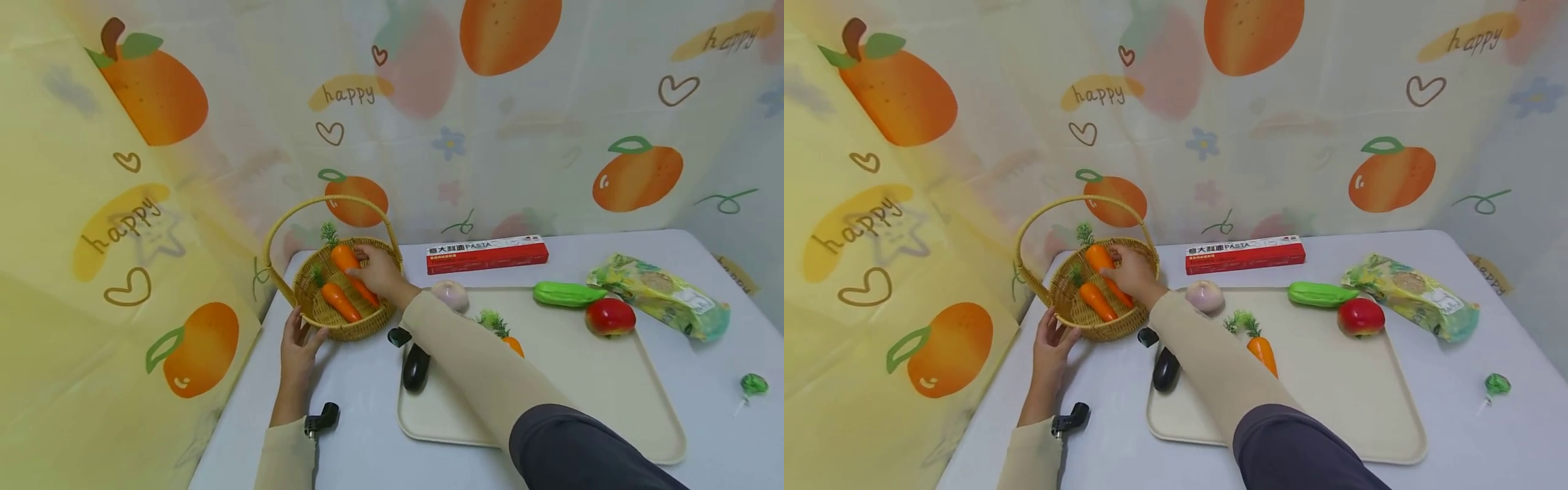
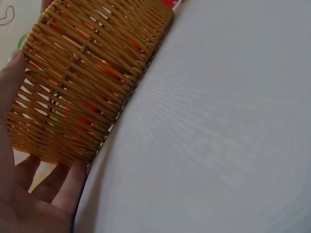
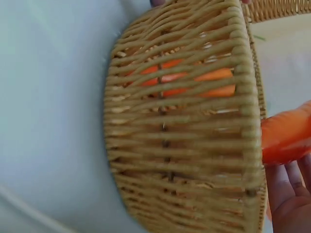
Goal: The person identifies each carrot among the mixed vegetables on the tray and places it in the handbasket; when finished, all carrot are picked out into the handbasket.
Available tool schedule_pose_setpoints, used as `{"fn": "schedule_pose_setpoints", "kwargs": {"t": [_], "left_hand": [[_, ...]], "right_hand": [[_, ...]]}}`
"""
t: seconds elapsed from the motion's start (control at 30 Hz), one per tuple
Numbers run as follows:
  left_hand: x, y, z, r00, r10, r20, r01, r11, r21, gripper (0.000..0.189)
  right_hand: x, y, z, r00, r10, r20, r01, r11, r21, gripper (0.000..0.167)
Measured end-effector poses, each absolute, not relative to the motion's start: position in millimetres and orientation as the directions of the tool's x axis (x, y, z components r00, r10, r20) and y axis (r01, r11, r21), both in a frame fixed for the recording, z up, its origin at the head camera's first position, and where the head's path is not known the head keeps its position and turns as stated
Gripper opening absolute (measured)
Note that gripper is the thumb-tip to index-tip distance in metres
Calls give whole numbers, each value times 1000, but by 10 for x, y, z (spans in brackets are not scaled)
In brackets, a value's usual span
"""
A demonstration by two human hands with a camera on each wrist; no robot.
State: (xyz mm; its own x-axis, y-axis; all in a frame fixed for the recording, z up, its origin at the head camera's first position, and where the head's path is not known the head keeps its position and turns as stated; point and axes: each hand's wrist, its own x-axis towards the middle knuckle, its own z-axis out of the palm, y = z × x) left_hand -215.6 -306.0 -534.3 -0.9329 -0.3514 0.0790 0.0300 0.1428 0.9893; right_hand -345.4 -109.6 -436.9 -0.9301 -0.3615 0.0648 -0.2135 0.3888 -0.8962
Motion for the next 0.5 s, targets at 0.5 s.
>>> {"fn": "schedule_pose_setpoints", "kwargs": {"t": [0.5], "left_hand": [[-2112,-3007,-5212,-937,-346,50,7,125,992,85]], "right_hand": [[-3445,-1209,-4439,-912,-410,-34,-253,625,-738,45]]}}
